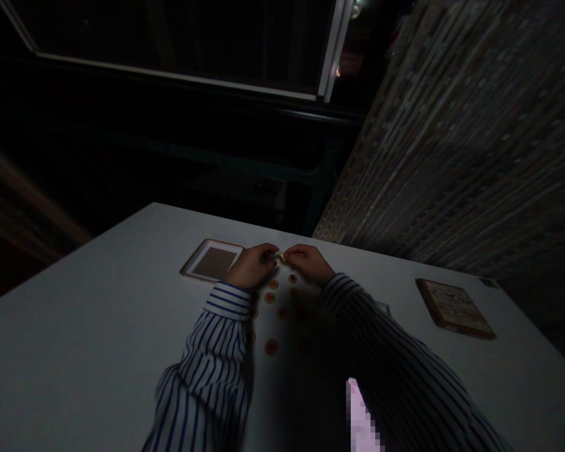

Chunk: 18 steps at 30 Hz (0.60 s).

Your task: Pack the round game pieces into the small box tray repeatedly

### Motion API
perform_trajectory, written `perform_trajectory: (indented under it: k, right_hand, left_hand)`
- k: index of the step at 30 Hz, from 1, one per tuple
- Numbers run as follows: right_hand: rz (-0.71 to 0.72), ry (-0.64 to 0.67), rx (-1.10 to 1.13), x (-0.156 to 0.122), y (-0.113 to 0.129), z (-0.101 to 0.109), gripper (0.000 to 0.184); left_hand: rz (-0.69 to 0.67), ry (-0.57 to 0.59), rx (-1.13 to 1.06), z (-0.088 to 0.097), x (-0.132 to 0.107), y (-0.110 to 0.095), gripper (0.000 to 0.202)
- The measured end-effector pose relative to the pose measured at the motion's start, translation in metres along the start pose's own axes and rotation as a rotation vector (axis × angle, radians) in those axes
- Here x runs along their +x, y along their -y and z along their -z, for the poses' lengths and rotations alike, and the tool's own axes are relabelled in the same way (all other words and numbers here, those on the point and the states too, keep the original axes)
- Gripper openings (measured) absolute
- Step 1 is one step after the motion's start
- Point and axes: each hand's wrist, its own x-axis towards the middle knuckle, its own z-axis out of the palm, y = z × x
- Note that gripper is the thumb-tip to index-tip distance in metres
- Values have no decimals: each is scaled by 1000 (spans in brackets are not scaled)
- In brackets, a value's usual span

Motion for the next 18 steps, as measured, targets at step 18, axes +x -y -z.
perform_trajectory:
  k: [18]
  right_hand:
    - [-59,-19,128,-14,15,3,13]
  left_hand:
    - [-41,-27,-10,-4,0,-24,25]
